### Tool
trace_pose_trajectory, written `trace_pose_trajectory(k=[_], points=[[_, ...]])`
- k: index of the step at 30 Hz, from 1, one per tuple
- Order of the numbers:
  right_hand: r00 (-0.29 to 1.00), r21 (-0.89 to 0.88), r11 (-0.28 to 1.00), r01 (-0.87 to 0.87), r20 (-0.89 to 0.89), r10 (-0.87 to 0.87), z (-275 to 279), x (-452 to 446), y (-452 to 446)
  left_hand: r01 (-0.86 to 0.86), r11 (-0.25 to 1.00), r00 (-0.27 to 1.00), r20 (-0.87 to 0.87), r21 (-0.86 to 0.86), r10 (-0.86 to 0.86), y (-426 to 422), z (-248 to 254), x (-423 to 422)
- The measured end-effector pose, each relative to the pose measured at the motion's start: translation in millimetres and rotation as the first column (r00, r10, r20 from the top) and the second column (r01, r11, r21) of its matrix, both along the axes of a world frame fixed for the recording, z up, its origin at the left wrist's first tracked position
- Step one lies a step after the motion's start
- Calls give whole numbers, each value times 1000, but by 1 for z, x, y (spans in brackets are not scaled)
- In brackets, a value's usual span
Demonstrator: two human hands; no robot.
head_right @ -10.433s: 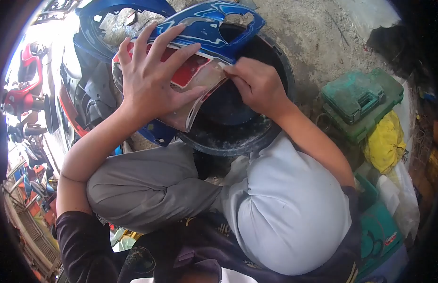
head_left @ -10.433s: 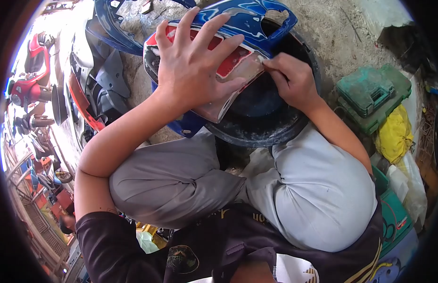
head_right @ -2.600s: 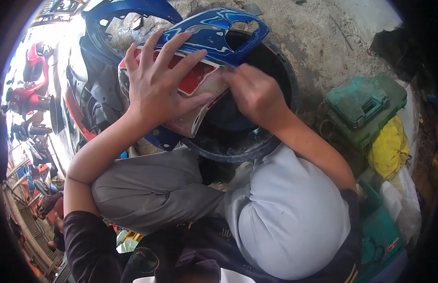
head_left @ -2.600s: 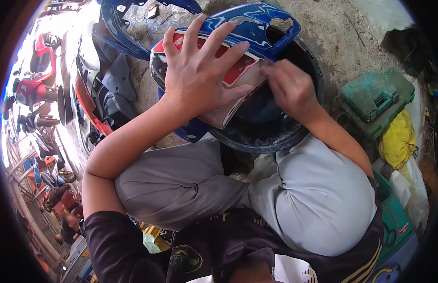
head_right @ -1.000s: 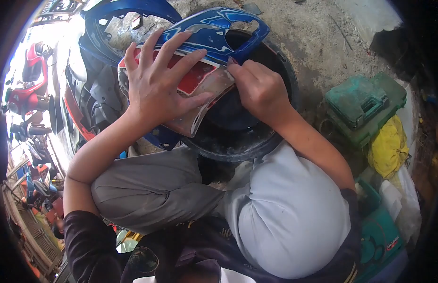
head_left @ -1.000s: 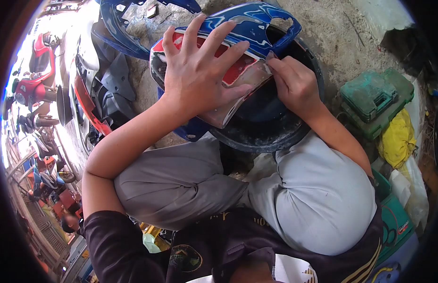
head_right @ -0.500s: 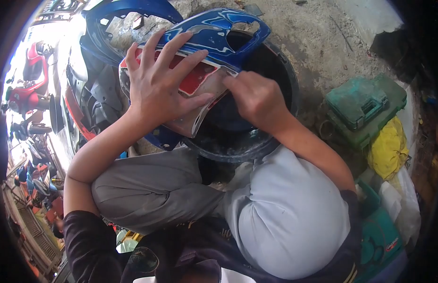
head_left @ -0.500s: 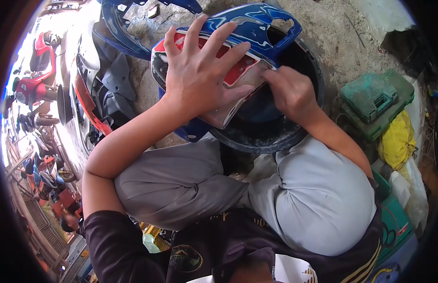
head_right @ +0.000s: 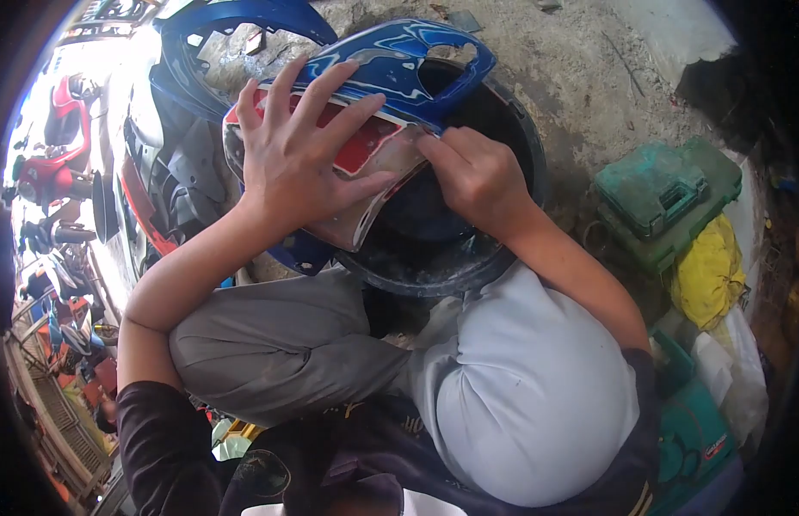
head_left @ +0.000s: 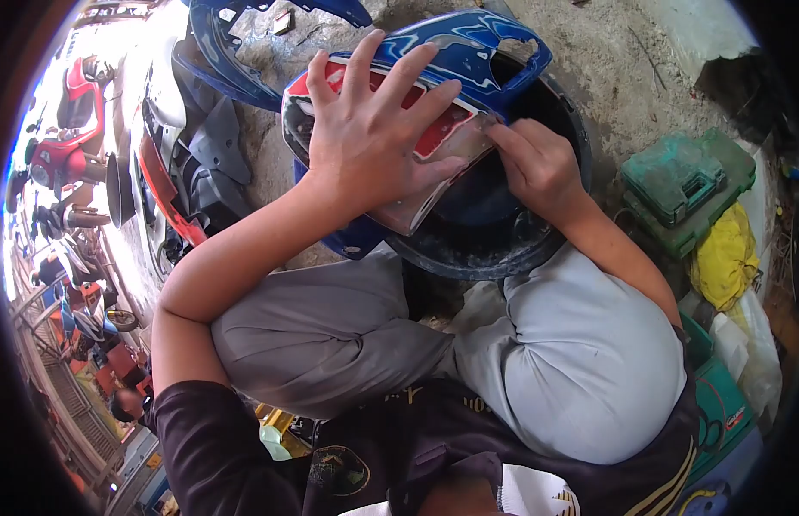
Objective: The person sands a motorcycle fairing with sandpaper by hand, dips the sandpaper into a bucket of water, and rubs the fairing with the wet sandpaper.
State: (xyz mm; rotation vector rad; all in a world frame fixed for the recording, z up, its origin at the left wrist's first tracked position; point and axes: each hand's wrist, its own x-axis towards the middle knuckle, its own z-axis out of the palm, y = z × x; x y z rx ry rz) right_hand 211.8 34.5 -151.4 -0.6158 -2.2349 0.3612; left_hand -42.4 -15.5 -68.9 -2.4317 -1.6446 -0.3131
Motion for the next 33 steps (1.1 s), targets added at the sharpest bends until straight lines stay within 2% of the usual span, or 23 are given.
trace_pose_trajectory(k=[3, 7, 11, 18, 21, 23, 26, 30, 33], points=[[1000, -50, 998, -26, -7, 25, 6, -4, 6, -6, 1000, 1000, 4, -4, 6, 1, -1, 0], [1000, 13, 1000, -19, -13, 20, -7, 4, 3, -2, 1000, 1000, -5, -4, 2, 0, 1, -1], [1000, 21, 1000, 3, 29, -4, -4, 9, 2, -1, 1000, 1000, -9, -11, 0, -1, -1, 4], [1000, 60, 998, -7, -1, 7, 3, -1, 11, -4, 1000, 1000, -27, -11, 4, -1, -1, 0], [997, 47, 997, -54, -57, 56, -18, 9, -3, -5, 1000, 1000, -18, -18, 5, 0, 1, 0], [998, 65, 996, -60, -27, 62, -15, 6, 6, -4, 1000, 1000, -29, -4, 3, 1, 1, -3], [999, 52, 998, -37, -6, 37, -4, 3, 7, 0, 1000, 1000, -18, -7, 0, -1, -2, 1], [997, 9, 1000, -30, -65, 31, -9, 5, -6, 1, 1000, 1000, -19, -11, -2, 0, 0, 0], [1000, 47, 999, -1, 25, 0, -3, 3, 6, -1, 1000, 1000, 0, -5, 1, 0, -1, 1]])
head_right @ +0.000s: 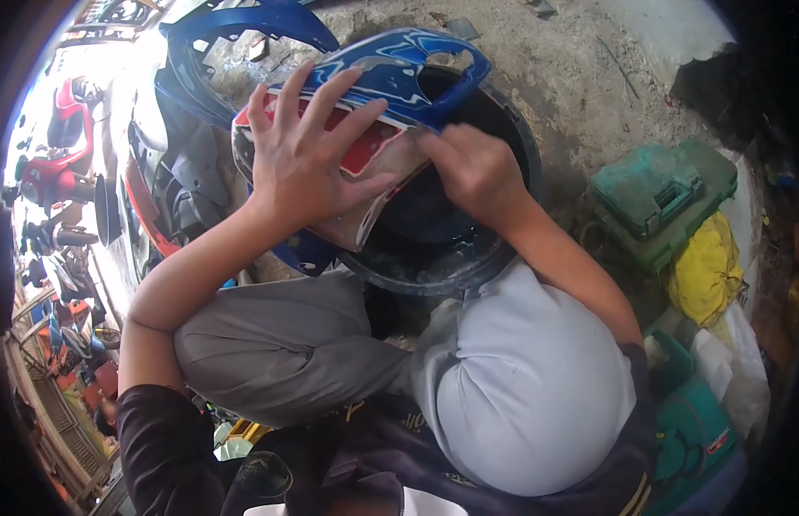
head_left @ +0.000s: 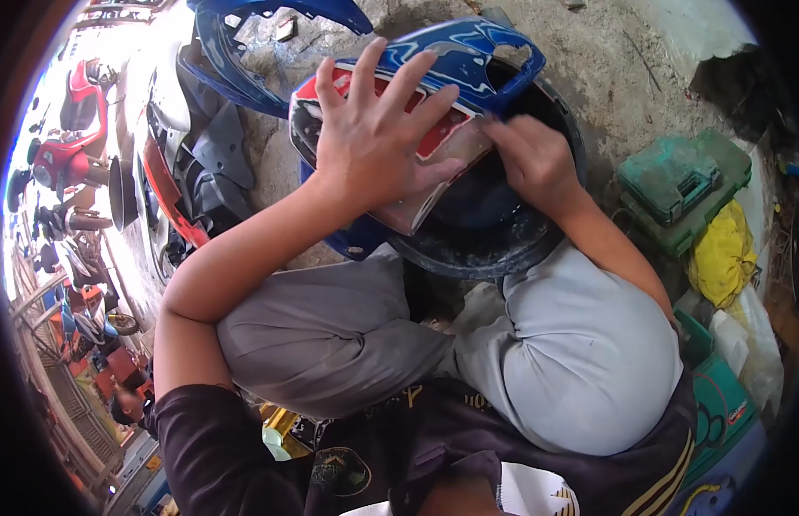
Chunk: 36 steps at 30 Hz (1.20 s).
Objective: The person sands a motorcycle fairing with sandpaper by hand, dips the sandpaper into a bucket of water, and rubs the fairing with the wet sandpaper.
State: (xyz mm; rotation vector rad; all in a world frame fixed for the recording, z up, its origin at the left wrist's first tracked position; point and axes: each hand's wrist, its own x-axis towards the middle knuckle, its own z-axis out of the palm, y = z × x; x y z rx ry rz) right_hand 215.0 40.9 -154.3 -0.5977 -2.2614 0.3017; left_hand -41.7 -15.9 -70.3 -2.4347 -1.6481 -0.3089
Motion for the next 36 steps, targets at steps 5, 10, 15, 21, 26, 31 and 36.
trace_pose_trajectory(k=[5, 10, 15, 21, 26, 31, 36], points=[[999, -40, 999, -32, -28, 31, -4, 2, -5, 0, 1000, 1000, -25, -9, 0, 0, 1, 0], [998, -63, 997, -36, -50, 33, 7, -1, 5, 7, 1000, 1000, -10, -15, -7, -1, 0, 2], [999, -14, 999, -40, 7, 40, -3, 7, 1, 9, 1000, 1000, 6, 2, -9, 2, 1, -1], [997, -76, 996, -49, -69, 44, -5, 6, -8, 8, 1000, 1000, 3, -20, -8, 0, 0, -1], [999, -31, 999, -26, -30, 25, -3, 4, 0, 0, 1000, 1000, 5, -9, 0, -1, -2, -1], [999, -63, 997, -49, -27, 48, -7, 12, -6, -3, 1000, 1000, 10, 10, 3, 3, -1, -5], [998, -80, 996, -38, -51, 34, -8, 11, -9, 3, 1000, 1000, 12, 7, -3, 1, -1, -5]])
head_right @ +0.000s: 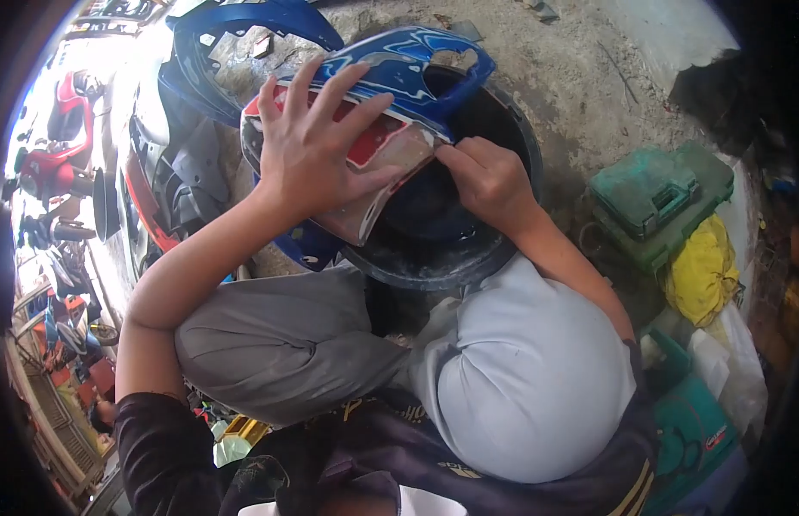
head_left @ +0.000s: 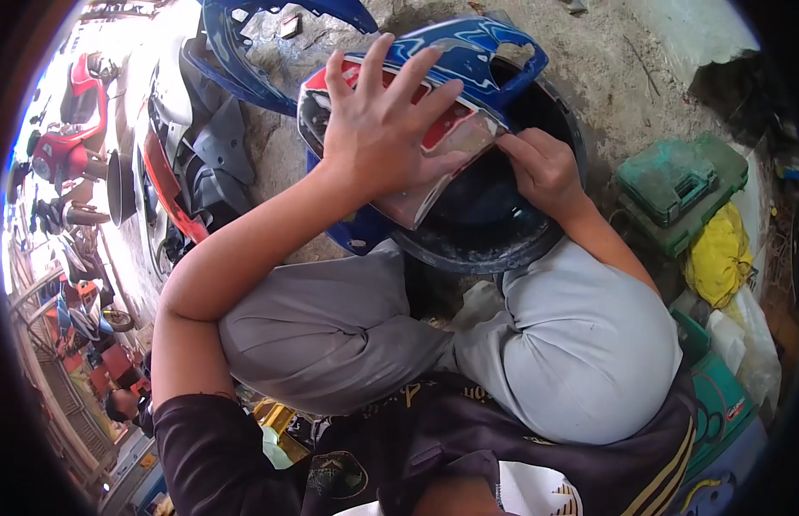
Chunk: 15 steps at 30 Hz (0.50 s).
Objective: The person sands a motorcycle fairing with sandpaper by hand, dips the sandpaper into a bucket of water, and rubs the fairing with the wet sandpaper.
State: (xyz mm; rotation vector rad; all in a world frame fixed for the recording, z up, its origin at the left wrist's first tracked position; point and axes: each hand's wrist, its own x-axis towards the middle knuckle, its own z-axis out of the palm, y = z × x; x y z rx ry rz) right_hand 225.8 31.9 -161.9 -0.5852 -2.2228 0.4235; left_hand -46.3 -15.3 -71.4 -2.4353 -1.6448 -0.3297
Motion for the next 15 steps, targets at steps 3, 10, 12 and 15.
trace_pose_trajectory(k=[3, 10, 12, 15], points=[[998, 42, 999, 26, -58, -23, 6, -4, 7, -3, 1000, 1000, -2, 2, 3, 0, -1, 1], [1000, 59, 998, 2, -13, -1, 2, -9, 12, -10, 1000, 1000, -10, -22, 10, 1, -1, 0], [999, 34, 999, -35, -17, 35, 3, -6, 5, -9, 1000, 1000, -12, -18, 8, 1, 1, 1], [999, 102, 995, -20, -23, 22, 15, -20, 24, -6, 1000, 1000, 0, -20, 6, -1, -2, 5]])
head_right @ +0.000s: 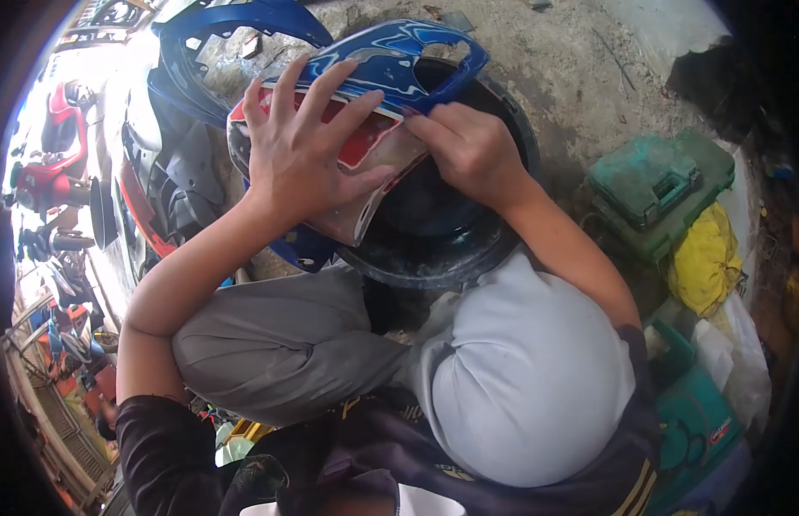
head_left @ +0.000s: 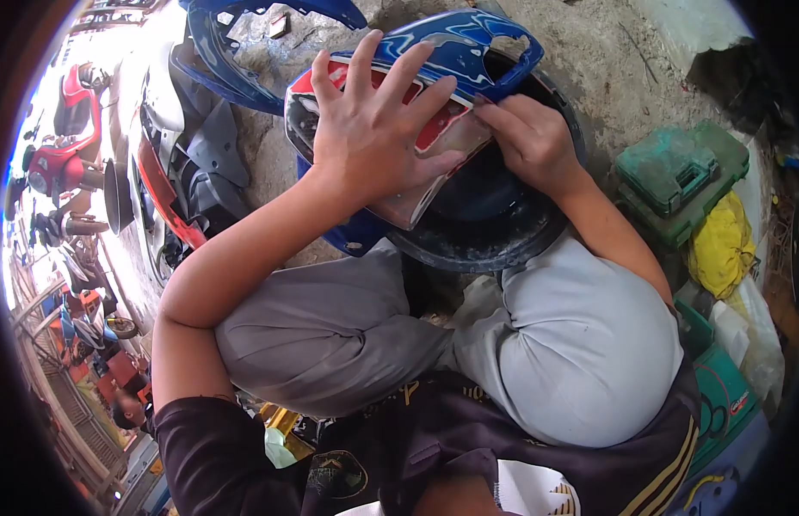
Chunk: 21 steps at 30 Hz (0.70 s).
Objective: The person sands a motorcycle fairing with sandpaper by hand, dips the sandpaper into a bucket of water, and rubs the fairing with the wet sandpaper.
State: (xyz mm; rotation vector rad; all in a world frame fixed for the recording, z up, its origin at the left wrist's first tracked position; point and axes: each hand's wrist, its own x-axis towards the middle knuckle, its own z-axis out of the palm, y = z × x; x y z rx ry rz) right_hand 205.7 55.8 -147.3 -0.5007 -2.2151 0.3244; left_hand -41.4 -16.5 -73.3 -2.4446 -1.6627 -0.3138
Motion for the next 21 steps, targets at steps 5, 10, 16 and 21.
trace_pose_trajectory(k=[5, 10, 16, 21], points=[[999, -16, 999, -31, 28, 31, -16, 14, -11, 13, 1000, 1000, 6, 12, -13, 2, 1, -5], [999, -16, 1000, -9, 51, 10, -8, 15, -11, 1, 1000, 1000, 8, 23, -2, 2, 1, -4], [997, -81, 996, -42, 56, 47, -15, 21, -13, -8, 1000, 1000, -10, 16, 8, 3, 1, -4], [1000, -36, 999, -4, 4, 4, -13, 13, -16, 3, 1000, 1000, -2, 16, -3, 4, 3, -6]])
